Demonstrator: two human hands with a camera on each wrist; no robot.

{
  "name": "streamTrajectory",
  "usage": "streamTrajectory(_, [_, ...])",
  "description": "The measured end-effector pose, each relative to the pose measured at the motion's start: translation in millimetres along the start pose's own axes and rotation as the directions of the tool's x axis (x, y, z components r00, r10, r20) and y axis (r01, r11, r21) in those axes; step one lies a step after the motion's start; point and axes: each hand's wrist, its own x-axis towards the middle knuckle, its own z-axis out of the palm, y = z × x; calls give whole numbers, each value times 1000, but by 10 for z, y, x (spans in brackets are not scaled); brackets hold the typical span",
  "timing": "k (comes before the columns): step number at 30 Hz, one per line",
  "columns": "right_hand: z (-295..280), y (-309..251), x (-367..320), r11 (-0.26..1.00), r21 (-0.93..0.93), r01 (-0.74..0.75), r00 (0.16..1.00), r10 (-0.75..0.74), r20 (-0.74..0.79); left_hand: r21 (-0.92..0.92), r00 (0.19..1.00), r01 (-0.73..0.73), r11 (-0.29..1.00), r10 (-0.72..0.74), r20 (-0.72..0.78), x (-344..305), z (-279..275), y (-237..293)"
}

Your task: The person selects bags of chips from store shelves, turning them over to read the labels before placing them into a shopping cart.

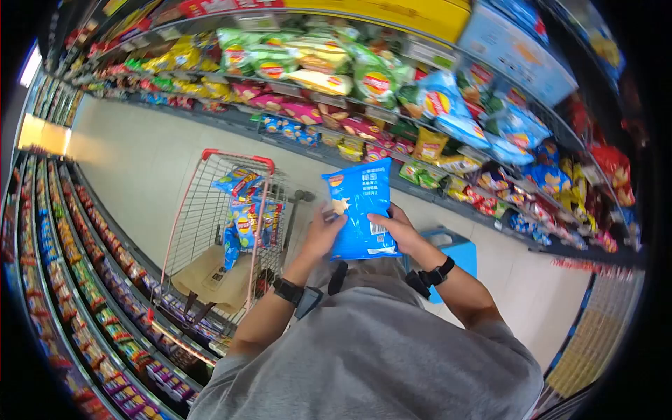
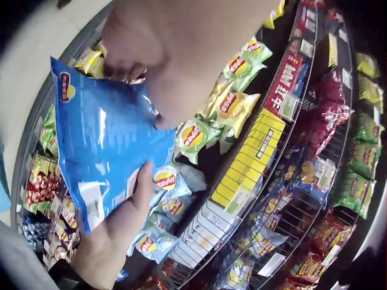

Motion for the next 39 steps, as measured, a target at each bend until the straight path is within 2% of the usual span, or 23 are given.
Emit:
streamTrajectory(3, [283,207,364,946,-275,171,966,-216,-144,-37,957,-291,956,292,7,72,-473,-87])
streamTrajectory(4, [381,246,454,930,-336,146,968,-204,-143,-20,973,-211,977,212,90,86,-635,-91])
streamTrajectory(8, [932,450,788,859,-461,222,971,-239,22,18,982,-157,987,155,106,-41,-989,116])
streamTrajectory(11, [1415,445,957,855,-437,278,956,-202,213,-146,991,-124,982,115,-70,44,-1457,114])
streamTrajectory(12, [1570,449,996,834,-458,309,933,-174,314,10,953,-230,973,228,-198,102,-1628,73])
streamTrajectory(15, [2055,382,1052,840,-494,224,899,18,437,-118,966,-171,978,143,-214,152,-2111,84])
streamTrajectory(16, [2104,440,1189,847,-499,186,898,60,437,-162,970,-128,978,89,-228,217,-2270,-18])
streamTrajectory(17, [2155,499,1337,797,-569,205,927,28,373,-238,970,-109,965,50,-240,268,-2413,-99])
streamTrajectory(19, [2224,620,1616,686,-694,217,968,-62,242,-379,970,-66,923,-30,-242,327,-2641,-232])
streamTrajectory(20, [2324,613,1687,581,-777,243,969,-110,220,-498,976,-58,865,-55,-209,325,-2726,-270])
streamTrajectory(21, [2391,590,1726,719,-692,69,984,65,166,-564,985,-33,825,-68,-157,333,-2804,-303])
streamTrajectory(22, [2460,574,1767,807,-578,-122,960,244,138,-625,991,-5,781,-78,-105,339,-2877,-337])
streamTrajectory(23, [2565,557,1763,837,-444,-320,897,418,142,-680,995,29,733,-88,-53,340,-2952,-390])
streamTrajectory(24, [2541,711,1858,854,-394,-340,866,448,223,-637,992,82,766,-125,-22,355,-3025,-445])
streamTrajectory(27, [2643,846,1905,829,-467,-308,849,461,259,-606,981,160,779,-193,12,455,-3193,-606])
streamTrajectory(28, [2671,880,1928,825,-460,-330,842,477,253,-540,973,204,817,-230,20,545,-3284,-766])
streamTrajectory(31, [2647,1062,2039,821,-426,-381,816,515,264,-311,949,289,905,-315,-34,545,-3422,-694])
streamTrajectory(32, [2616,1131,2091,824,-410,-392,805,523,281,-349,956,266,898,-291,-20,590,-3471,-762])
streamTrajectory(33, [2625,1129,2112,827,-394,-401,795,528,298,-331,955,249,910,-288,-75,660,-3550,-867])
streamTrajectory(35, [2591,1037,2093,779,-503,-374,837,517,180,-285,945,222,933,-278,-173,797,-3679,-1010])
streamTrajectory(36, [2540,979,2075,749,-551,-368,856,505,114,-251,923,198,947,-266,-277,636,-3598,-525])
streamTrajectory(38, [2350,885,2029,790,-492,-367,880,466,94,51,951,56,997,-37,-308,828,-3848,-689])
streamTrajectory(39, [2235,834,1997,809,-462,-363,892,446,81,197,953,-27,980,85,-292,922,-3962,-756])
